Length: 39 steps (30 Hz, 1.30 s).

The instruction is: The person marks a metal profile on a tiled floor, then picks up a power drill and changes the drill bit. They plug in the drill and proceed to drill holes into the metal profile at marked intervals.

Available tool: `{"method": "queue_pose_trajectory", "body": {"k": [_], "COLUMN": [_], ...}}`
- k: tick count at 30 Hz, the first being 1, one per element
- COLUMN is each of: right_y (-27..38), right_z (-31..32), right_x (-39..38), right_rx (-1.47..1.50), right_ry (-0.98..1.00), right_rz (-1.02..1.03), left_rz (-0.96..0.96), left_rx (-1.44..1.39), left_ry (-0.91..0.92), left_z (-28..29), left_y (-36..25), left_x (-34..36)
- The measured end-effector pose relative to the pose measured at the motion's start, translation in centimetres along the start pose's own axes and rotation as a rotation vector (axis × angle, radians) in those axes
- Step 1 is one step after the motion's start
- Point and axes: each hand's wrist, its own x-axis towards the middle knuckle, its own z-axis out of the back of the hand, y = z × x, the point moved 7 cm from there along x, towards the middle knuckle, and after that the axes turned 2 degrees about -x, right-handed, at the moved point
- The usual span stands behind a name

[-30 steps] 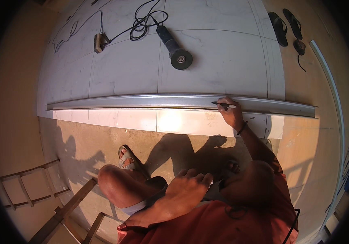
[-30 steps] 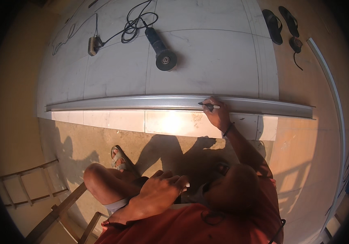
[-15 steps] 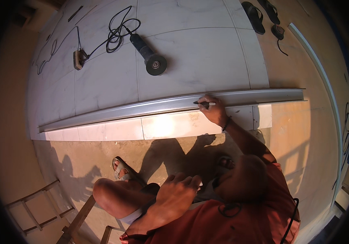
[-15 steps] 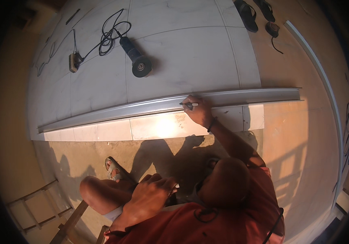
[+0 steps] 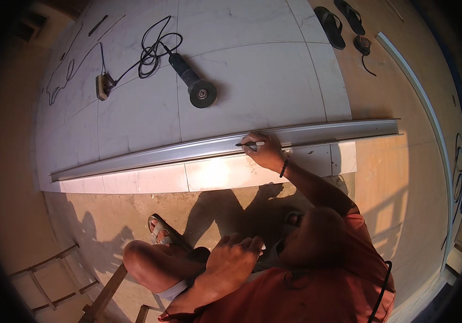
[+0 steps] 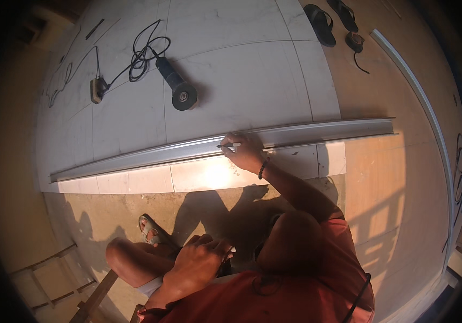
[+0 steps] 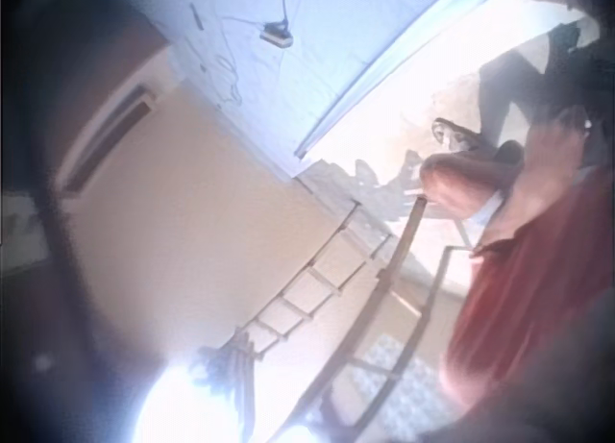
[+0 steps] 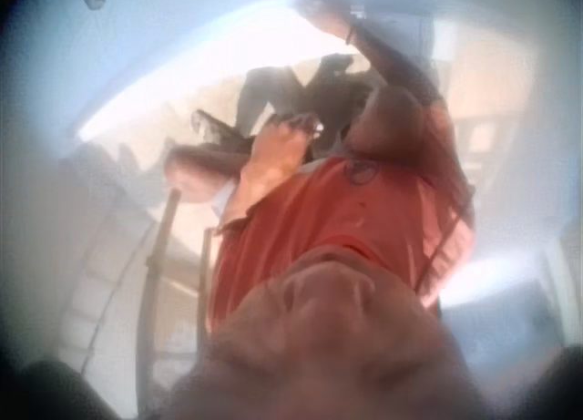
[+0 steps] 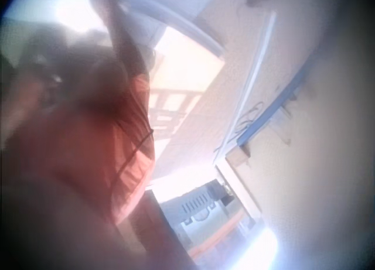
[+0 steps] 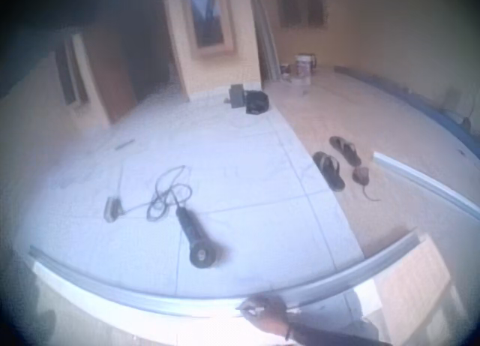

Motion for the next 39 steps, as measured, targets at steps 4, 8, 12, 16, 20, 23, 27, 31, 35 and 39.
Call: {"method": "queue_pose_trajectory", "body": {"k": [4,8,12,16,20,23,27,31,35,39], "right_y": [1.2,2.9,3.8,3.5,3.2,3.1,2.0,1.3,0.0,-0.2], "right_z": [-4.8,-8.6,-10.6,-11.2,-10.8,-9.4,-5.9,-4.4,-5.3,-5.5], "right_x": [1.6,2.6,3.7,3.8,3.7,2.9,1.3,0.9,0.5,0.7], "right_rx": [-0.064,-0.062,-0.109,-0.118,-0.100,-0.092,-0.082,-0.110,-0.192,-0.176], "right_ry": [0.082,0.146,0.122,0.101,0.041,0.011,-0.054,-0.067,-0.023,-0.039], "right_rz": [0.054,0.136,0.142,0.157,0.167,0.141,0.149,0.085,0.066,0.080], "left_rz": [0.046,0.054,0.054,0.050,0.042,-0.005,-0.023,-0.078,0.007,0.048], "left_rx": [-0.022,-0.041,-0.028,-0.028,-0.025,-0.049,-0.066,-0.022,-0.148,-0.090], "left_ry": [0.049,0.014,-0.014,-0.049,-0.021,-0.048,-0.066,-0.032,0.026,0.056], "left_z": [-0.4,0.2,0.9,2.1,2.6,2.8,3.1,3.9,3.5,2.8], "left_y": [0.4,0.4,0.7,1.0,1.2,1.7,1.5,-0.1,-0.3,0.0], "left_x": [-1.0,-2.5,-3.8,-4.9,-6.1,-6.4,-6.2,-5.7,-4.6,-4.7]}}
